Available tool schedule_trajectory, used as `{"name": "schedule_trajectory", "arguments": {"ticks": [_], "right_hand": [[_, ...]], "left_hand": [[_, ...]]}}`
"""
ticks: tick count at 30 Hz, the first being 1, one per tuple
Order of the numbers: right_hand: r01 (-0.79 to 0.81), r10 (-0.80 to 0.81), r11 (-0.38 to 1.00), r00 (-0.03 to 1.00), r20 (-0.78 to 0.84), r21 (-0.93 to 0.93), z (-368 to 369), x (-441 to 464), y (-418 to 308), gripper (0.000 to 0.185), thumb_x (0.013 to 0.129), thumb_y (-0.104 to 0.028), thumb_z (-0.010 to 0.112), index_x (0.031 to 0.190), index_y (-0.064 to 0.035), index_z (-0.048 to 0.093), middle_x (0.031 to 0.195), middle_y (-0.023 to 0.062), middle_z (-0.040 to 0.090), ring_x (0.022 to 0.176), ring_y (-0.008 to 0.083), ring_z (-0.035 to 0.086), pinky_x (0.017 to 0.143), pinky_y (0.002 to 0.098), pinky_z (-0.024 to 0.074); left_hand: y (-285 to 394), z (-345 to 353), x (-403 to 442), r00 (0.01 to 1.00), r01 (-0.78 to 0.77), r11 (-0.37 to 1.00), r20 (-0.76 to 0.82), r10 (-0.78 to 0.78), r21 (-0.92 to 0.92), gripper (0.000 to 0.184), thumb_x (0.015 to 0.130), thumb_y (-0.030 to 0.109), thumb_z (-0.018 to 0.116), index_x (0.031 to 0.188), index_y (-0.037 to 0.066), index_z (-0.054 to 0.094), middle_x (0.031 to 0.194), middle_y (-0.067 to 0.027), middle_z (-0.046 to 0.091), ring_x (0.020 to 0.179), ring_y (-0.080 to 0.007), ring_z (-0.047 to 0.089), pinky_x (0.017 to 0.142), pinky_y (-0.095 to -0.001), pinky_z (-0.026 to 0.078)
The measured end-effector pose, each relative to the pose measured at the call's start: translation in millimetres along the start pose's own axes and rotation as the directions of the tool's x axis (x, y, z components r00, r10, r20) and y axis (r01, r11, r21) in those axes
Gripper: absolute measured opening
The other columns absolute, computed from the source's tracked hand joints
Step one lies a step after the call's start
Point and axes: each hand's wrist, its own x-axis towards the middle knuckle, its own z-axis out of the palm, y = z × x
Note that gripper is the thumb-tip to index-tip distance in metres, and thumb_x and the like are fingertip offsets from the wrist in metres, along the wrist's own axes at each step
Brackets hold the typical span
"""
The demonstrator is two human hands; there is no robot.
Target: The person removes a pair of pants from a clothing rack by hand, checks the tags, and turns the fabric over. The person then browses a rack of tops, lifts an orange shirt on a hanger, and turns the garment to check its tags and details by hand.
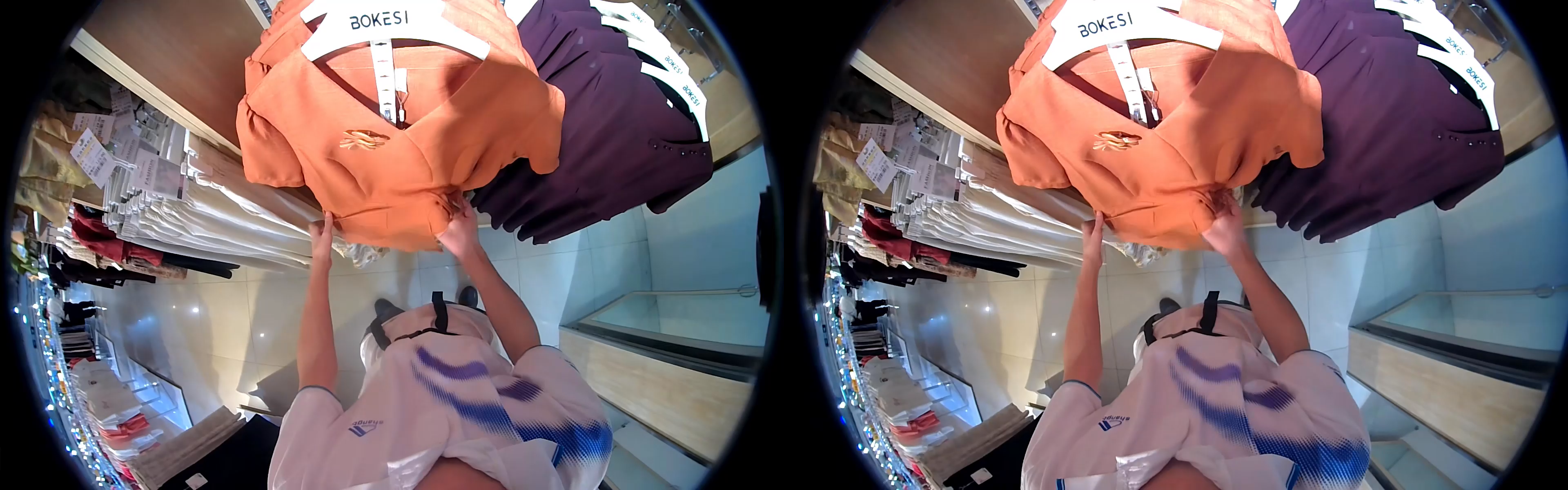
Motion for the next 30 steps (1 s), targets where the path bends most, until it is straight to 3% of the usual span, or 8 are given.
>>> {"name": "schedule_trajectory", "arguments": {"ticks": [3, 6, 9, 12, 17, 21, 23, 30], "right_hand": [[0.046, -0.058, 0.994, 0.991, -0.120, -0.104, 124, -18, 11, 0.028, 0.096, -0.030, 0.045, 0.116, -0.0128, 0.053, 0.124, 0.0011, 0.057, 0.122, 0.0206, 0.048, 0.103, 0.0442, 0.0360], [0.016, -0.016, 1.000, 0.994, 0.113, 0.002, 177, -24, 19, 0.025, 0.096, -0.027, 0.045, 0.114, -0.0108, 0.054, 0.123, 0.0032, 0.057, 0.125, 0.0214, 0.045, 0.105, 0.0391, 0.0342], [-0.104, 0.031, 0.975, 0.938, 0.345, 0.195, 190, -17, 30, 0.028, 0.096, -0.026, 0.045, 0.112, -0.0044, 0.052, 0.120, 0.0067, 0.056, 0.127, 0.0237, 0.041, 0.111, 0.0383, 0.0269], [0.008, -0.020, 0.999, 0.971, 0.240, 0.053, 233, -21, 37, 0.031, 0.096, -0.025, 0.046, 0.113, 0.0010, 0.050, 0.118, 0.0097, 0.055, 0.126, 0.0244, 0.040, 0.115, 0.0384, 0.0210], [0.042, -0.031, 0.998, 0.978, 0.204, -0.049, 255, -10, 21, 0.036, 0.095, -0.028, 0.048, 0.117, 0.0002, 0.046, 0.122, 0.0120, 0.051, 0.124, 0.0236, 0.040, 0.116, 0.0391, 0.0188], [-0.096, 0.145, 0.967, 0.969, 0.199, -0.237, 240, 0, -22, 0.039, 0.095, -0.035, 0.048, 0.120, -0.0046, 0.047, 0.121, 0.0073, 0.051, 0.118, 0.0215, 0.044, 0.106, 0.0388, 0.0295], [-0.018, 0.009, 0.789, 1.000, -0.018, -0.614, 241, 0, -34, 0.037, 0.096, -0.036, 0.046, 0.121, -0.0083, 0.050, 0.121, 0.0040, 0.052, 0.117, 0.0190, 0.045, 0.101, 0.0381, 0.0345], [0.052, -0.139, 0.492, 0.990, -0.019, -0.869, 230, 20, -56, 0.034, 0.098, -0.026, 0.048, 0.128, -0.0092, 0.048, 0.117, 0.0006, 0.052, 0.102, 0.0128, 0.054, 0.088, 0.0311, 0.0465]], "left_hand": [[22, 14, -36, 0.873, -0.412, 0.853, -0.131, 0.470, 0.320, 0.060, 0.077, 0.050, 0.071, 0.104, 0.001, 0.049, 0.107, -0.0132, 0.047, 0.097, -0.0259, 0.047, 0.084, -0.0477, 0.036], [120, 50, -143, 0.611, -0.759, 0.472, 0.243, 0.753, 0.448, 0.090, 0.055, 0.048, 0.085, 0.118, -0.004, 0.045, 0.125, -0.0205, 0.040, 0.117, -0.0352, 0.039, 0.101, -0.0560, 0.024], [130, 93, -153, 0.545, -0.805, 0.382, 0.312, 0.778, 0.453, 0.101, 0.049, 0.047, 0.087, 0.122, -0.005, 0.042, 0.133, -0.0217, 0.035, 0.128, -0.0396, 0.030, 0.108, -0.0581, 0.015], [135, 119, -124, 0.654, -0.649, 0.490, 0.097, 0.750, 0.583, 0.098, 0.057, 0.043, 0.084, 0.128, -0.005, 0.036, 0.136, -0.0243, 0.031, 0.130, -0.0403, 0.029, 0.107, -0.0611, 0.015], [127, 95, -61, 0.605, -0.667, 0.257, 0.308, 0.734, 0.699, 0.037, 0.072, 0.009, 0.071, 0.103, 0.000, 0.052, 0.114, -0.0213, 0.052, 0.110, -0.0323, 0.052, 0.094, -0.0493, 0.041], [172, 37, -28, 0.767, -0.578, 0.816, 0.348, 0.539, 0.011, 0.014, 0.083, -0.005, 0.055, 0.093, 0.003, 0.050, 0.079, -0.0027, 0.060, 0.069, -0.0136, 0.060, 0.058, -0.0262, 0.050], [200, 16, -20, 0.763, -0.517, 0.855, 0.426, 0.486, -0.047, 0.010, 0.088, -0.004, 0.051, 0.093, 0.005, 0.049, 0.082, -0.0008, 0.060, 0.075, -0.0062, 0.056, 0.059, -0.0237, 0.049], [274, 17, -21, 0.749, -0.522, 0.849, 0.518, 0.413, 0.078, 0.013, 0.087, 0.000, 0.048, 0.099, 0.003, 0.051, 0.088, -0.0010, 0.055, 0.081, -0.0071, 0.051, 0.069, -0.0224, 0.044]]}}
